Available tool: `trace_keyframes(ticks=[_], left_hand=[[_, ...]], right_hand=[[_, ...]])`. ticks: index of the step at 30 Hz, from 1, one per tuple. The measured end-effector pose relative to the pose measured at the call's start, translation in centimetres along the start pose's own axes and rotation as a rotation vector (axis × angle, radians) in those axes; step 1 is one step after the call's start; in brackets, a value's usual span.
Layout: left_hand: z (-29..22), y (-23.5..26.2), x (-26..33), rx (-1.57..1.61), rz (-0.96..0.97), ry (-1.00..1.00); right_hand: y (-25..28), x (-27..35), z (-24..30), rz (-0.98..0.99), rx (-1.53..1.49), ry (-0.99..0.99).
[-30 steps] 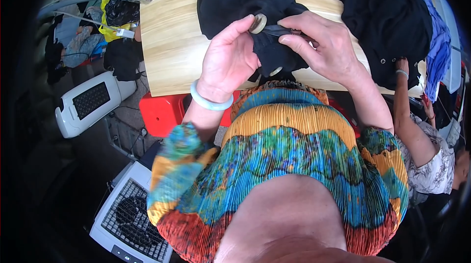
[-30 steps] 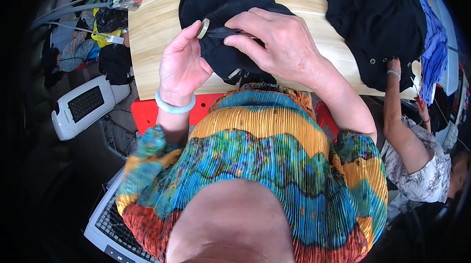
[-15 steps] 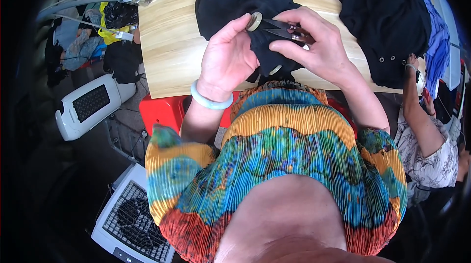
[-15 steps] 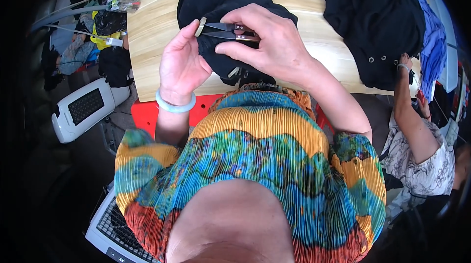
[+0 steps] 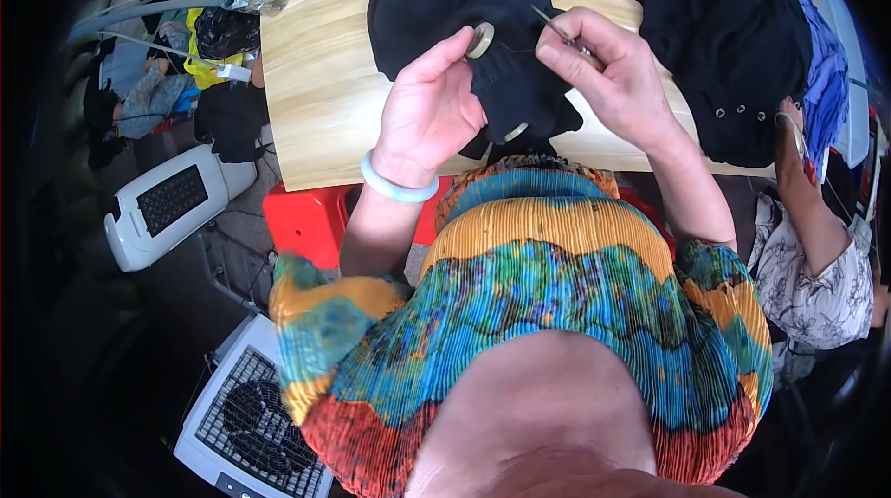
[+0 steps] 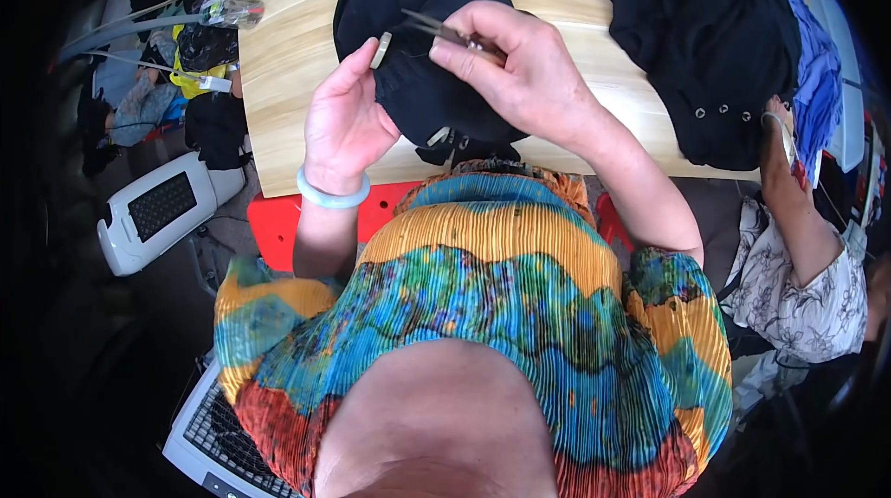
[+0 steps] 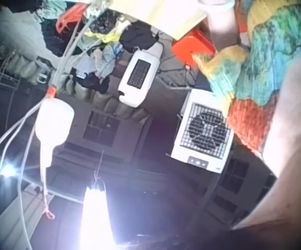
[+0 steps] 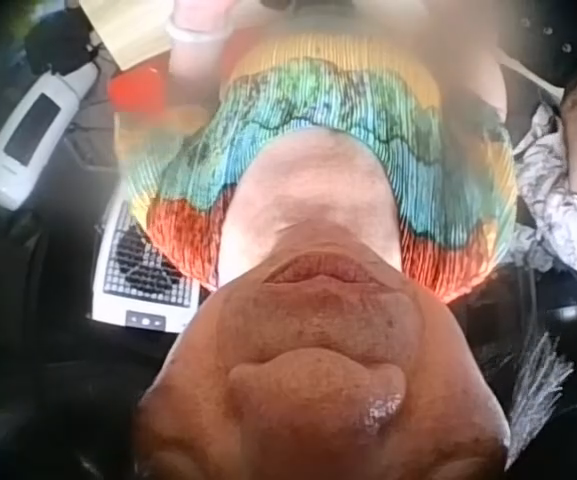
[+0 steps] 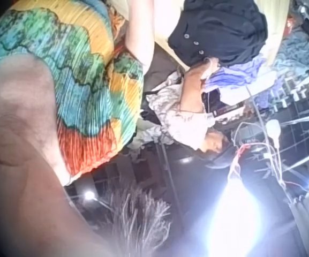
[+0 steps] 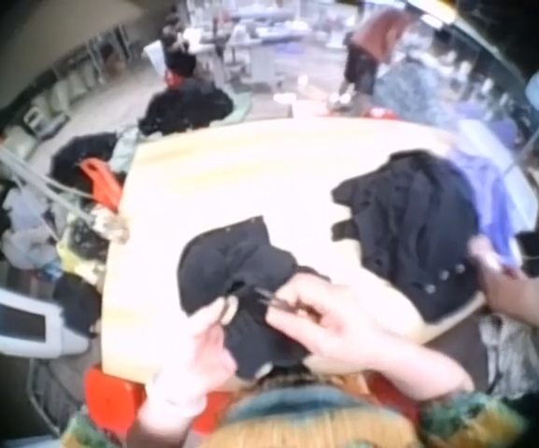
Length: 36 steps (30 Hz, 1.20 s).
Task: Trimming excess threads and inspecting buttons on black clothing items at a garment factory workbench.
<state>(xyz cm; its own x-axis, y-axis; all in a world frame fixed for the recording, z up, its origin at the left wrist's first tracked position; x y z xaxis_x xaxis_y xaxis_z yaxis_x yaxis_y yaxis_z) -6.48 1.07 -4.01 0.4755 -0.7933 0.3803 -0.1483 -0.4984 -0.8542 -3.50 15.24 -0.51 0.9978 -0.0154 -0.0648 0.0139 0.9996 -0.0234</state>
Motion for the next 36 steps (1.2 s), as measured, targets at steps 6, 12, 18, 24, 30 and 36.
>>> trace_keyframes(ticks=[6, 12, 18, 24, 30, 36], left_hand=[[0.5, 0.4, -0.4, -0.064, -0.011, -0.018], [1.3, 1.0, -0.3, -0.05, 0.025, -0.128], [0.8, 1.4, -0.1, -0.082, 0.091, -0.297], [0.7, 1.3, 0.0, -0.135, 0.103, -0.386], [0.6, 0.3, 0.2, -0.278, 0.08, -0.496], [0.6, 1.3, 0.6, -0.524, -0.038, -0.589]], right_hand=[[0.4, -0.5, 0.9, -0.087, 0.054, 0.048], [1.3, -1.0, 0.0, -0.219, 0.092, 0.003], [-0.3, 2.1, 1.5, -0.136, -0.086, 0.008], [-2.4, 3.0, 0.6, -0.046, -0.14, -0.005], [-2.3, 2.9, 0.6, -0.05, -0.165, -0.025], [-2.5, 3.1, 0.5, -0.06, -0.183, -0.005]])
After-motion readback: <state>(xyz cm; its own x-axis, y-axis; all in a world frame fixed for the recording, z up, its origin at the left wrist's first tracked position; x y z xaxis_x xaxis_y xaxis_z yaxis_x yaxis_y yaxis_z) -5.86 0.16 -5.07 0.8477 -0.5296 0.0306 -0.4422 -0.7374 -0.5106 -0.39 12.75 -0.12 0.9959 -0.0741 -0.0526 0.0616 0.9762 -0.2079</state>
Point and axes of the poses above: each hand's wrist, its own x-axis away from the middle knuckle, its own y-axis out of the back of the hand, z = x × y, the point moved 4 cm from there along -x, towards the middle knuckle, and after that the axes turned 15 degrees about -x, right-handed, at the moved point
